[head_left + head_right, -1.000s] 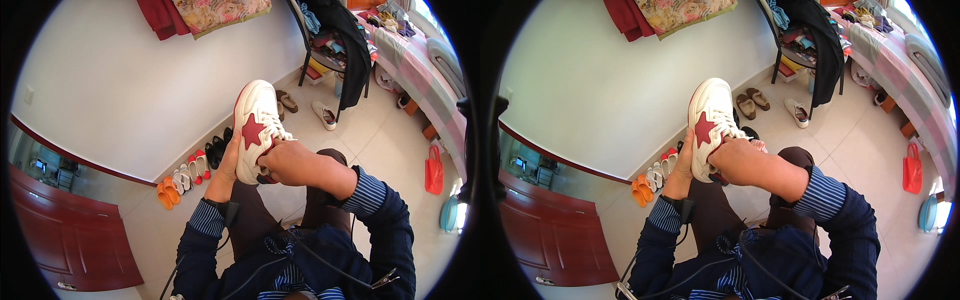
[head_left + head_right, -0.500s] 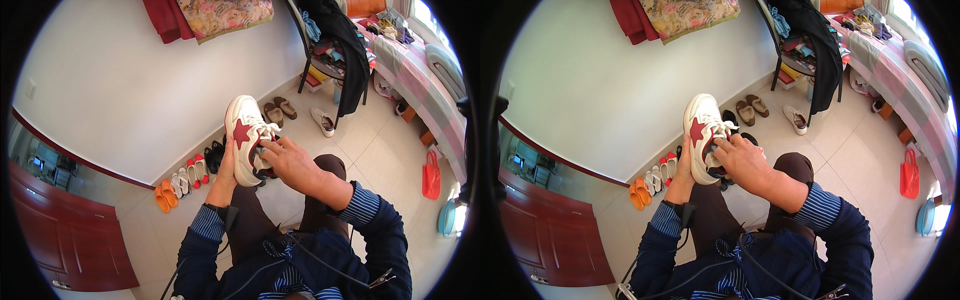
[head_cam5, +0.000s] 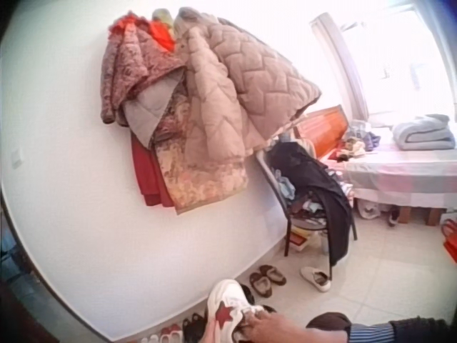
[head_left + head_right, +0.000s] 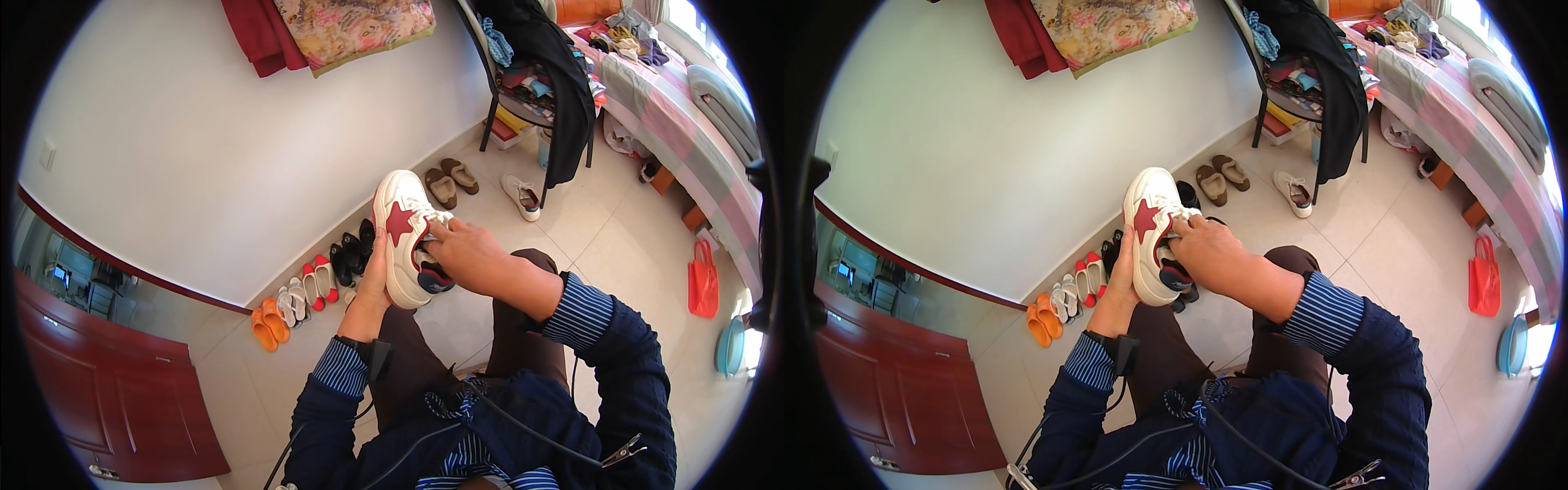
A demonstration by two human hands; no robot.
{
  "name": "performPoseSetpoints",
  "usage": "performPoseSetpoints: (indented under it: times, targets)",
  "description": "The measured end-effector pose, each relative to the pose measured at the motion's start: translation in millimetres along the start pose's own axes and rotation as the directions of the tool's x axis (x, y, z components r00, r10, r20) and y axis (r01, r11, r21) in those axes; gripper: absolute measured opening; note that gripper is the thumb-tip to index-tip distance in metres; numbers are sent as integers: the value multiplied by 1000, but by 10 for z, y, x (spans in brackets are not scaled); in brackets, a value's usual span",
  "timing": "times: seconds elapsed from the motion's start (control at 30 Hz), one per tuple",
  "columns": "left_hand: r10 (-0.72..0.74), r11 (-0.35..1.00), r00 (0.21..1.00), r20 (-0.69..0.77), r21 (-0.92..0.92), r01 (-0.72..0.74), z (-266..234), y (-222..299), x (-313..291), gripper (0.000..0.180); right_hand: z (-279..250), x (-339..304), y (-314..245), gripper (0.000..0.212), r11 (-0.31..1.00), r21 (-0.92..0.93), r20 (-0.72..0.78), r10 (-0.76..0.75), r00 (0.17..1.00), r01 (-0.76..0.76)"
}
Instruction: The person cleans a white sneaker with a red star using a cloth. They wipe the exterior and interior surfaces, then stuff a cloth inside the shoe to absorb moisture.
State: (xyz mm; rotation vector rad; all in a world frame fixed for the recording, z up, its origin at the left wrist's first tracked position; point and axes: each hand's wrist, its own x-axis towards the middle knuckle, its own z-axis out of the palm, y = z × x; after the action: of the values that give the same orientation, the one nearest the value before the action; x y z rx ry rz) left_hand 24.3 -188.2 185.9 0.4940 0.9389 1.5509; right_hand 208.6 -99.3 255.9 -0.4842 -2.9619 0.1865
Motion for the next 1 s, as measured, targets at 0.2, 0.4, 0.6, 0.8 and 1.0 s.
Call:
performPoseSetpoints:
  times: [0.2,0.4,0.6,0.8,1.0]
  targets:
    - [37,998,999,30,-57,-35,-10,-7,-6,65,-102,-3,243,29,969,205,-206,-96,974,139]
    - [-162,983,983,85,-75,168,-73,10,-84,63,-390,100,783,20,547,778,294,119,948,-310]
    - [-328,935,941,85,-111,336,-181,-86,-140,60,-335,311,942,17,153,855,470,180,864,-496]
    - [-326,933,938,120,-116,340,-178,-173,-176,72,-334,272,926,12,30,871,483,121,867,-490]
    - [-405,893,858,316,-67,446,-153,-184,-308,58,-276,206,854,16,155,845,493,146,858,-512]
